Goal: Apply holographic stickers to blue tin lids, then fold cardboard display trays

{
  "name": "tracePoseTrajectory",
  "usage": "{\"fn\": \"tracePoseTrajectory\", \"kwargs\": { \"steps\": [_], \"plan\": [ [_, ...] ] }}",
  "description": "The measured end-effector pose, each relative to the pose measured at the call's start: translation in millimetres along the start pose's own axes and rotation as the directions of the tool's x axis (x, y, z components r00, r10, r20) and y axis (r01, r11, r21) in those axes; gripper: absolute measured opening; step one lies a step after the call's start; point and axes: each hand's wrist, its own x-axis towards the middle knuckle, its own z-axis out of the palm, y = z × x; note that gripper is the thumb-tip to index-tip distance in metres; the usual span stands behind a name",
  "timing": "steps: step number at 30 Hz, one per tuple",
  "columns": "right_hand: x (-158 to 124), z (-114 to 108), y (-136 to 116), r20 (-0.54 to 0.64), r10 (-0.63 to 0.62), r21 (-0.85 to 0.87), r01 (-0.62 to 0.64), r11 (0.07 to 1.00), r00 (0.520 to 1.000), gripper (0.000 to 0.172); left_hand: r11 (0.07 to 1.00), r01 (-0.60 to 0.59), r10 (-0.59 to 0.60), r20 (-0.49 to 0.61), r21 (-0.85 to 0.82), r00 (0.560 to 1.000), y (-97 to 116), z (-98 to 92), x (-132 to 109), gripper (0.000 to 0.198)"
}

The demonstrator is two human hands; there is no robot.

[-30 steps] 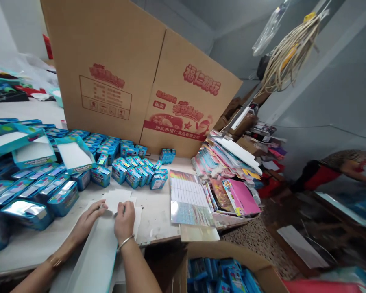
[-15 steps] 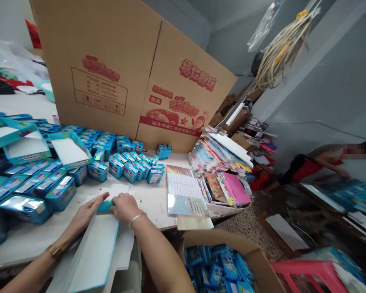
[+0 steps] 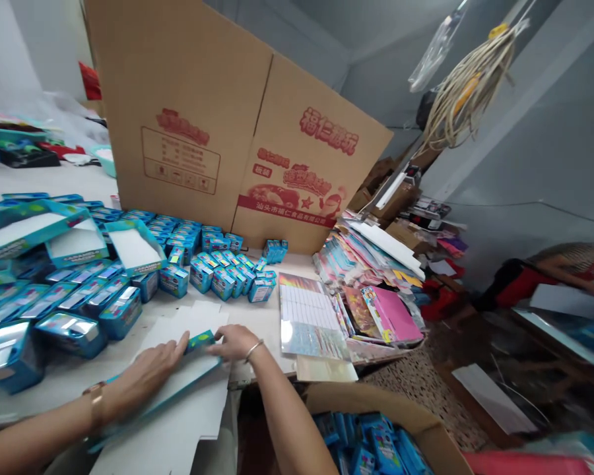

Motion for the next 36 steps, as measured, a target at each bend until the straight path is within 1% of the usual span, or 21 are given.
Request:
{"fn": "tracePoseTrajectory", "kwargs": {
  "steps": [2,3,5,7,9,11,13,15,17,20,22,25,27,29,30,32,33,35,36],
  "plan": [
    [4,-8,8,-0.056,-0.064,-0.001,0.064,0.998,0.996,0.037,0.994,0.007,-0.013,0.049,0.111,0.999,15,-3.5,1,0.061],
    [9,-10,7,-0.076,-0.101,-0.013,0.100,0.995,0.992,0.039,0.993,-0.005,-0.003,0.061,0.118,0.998,18,-5.9,1,0.060],
    [21,-9,-2,-0.074,-0.190,-0.052,0.187,0.981,0.979,0.038,0.999,-0.048,0.047,0.061,0.024,0.997,14,-11.0,-1,0.056],
    [33,-2,-14,-0.039,-0.273,-0.105,0.268,0.958,0.961,0.036,0.993,-0.051,0.059,0.075,-0.104,0.995,-5,-15.8,-8,0.056],
    [40,7,-23,-0.021,-0.324,-0.167,0.316,0.934,0.946,0.035,0.984,-0.008,0.027,0.105,-0.177,0.994,-29,-20.0,-17,0.052],
    [42,16,-27,-0.010,-0.361,-0.219,0.350,0.911,0.933,0.028,0.983,0.020,0.005,0.134,-0.184,0.991,-52,-23.7,-26,0.044],
    [41,22,-28,-0.001,-0.378,-0.253,0.366,0.896,0.926,0.018,0.991,0.020,-0.001,0.147,-0.130,0.989,-63,-27.1,-30,0.039],
    [37,27,-27,-0.003,-0.381,-0.268,0.366,0.891,0.925,0.017,0.998,0.006,0.004,0.160,-0.059,0.987,-63,-29.5,-31,0.036],
    [33,32,-28,-0.020,-0.384,-0.271,0.365,0.891,0.923,0.018,1.000,-0.005,0.007,0.170,-0.011,0.985,-56,-30.4,-29,0.035],
    [29,37,-31,-0.053,-0.397,-0.254,0.372,0.893,0.916,0.016,1.000,-0.027,0.023,0.201,0.015,0.979,-46,-31.0,-23,0.032],
    [28,40,-34,-0.077,-0.392,-0.225,0.368,0.902,0.917,0.014,0.998,-0.052,0.044,0.222,0.030,0.974,-43,-32.3,-19,0.032],
    [31,40,-34,-0.127,-0.342,-0.145,0.324,0.935,0.931,0.009,0.996,-0.080,0.066,0.241,0.048,0.968,-43,-35.3,-14,0.031],
    [33,36,-28,-0.182,-0.272,-0.062,0.265,0.962,0.945,0.007,0.995,-0.082,0.065,0.234,0.062,0.970,-43,-38.2,-14,0.030],
    [29,30,-16,-0.269,-0.155,0.038,0.172,0.984,0.950,0.015,0.994,-0.081,0.065,0.210,0.070,0.975,-42,-44.6,-16,0.028],
    [24,28,-8,-0.319,-0.078,0.090,0.112,0.990,0.945,0.022,0.995,-0.076,0.061,0.188,0.072,0.980,-43,-50.1,-17,0.027],
    [11,28,8,-0.405,0.095,0.188,-0.019,0.982,0.910,0.038,0.996,-0.047,0.038,0.116,0.073,0.993,-46,-67.9,-16,0.024],
    [4,30,14,-0.430,0.172,0.229,-0.078,0.970,0.886,0.042,0.997,-0.018,0.013,0.064,0.074,0.998,-50,-80.9,-12,0.023],
    [-9,39,21,-0.437,0.273,0.286,-0.155,0.945,0.857,0.037,0.994,0.076,-0.071,-0.064,0.073,0.995,-62,-115.9,4,0.026],
    [-13,45,21,-0.414,0.297,0.302,-0.178,0.937,0.861,0.042,0.989,0.135,-0.126,-0.134,0.066,0.983,-70,-137.2,15,0.029]
  ]
}}
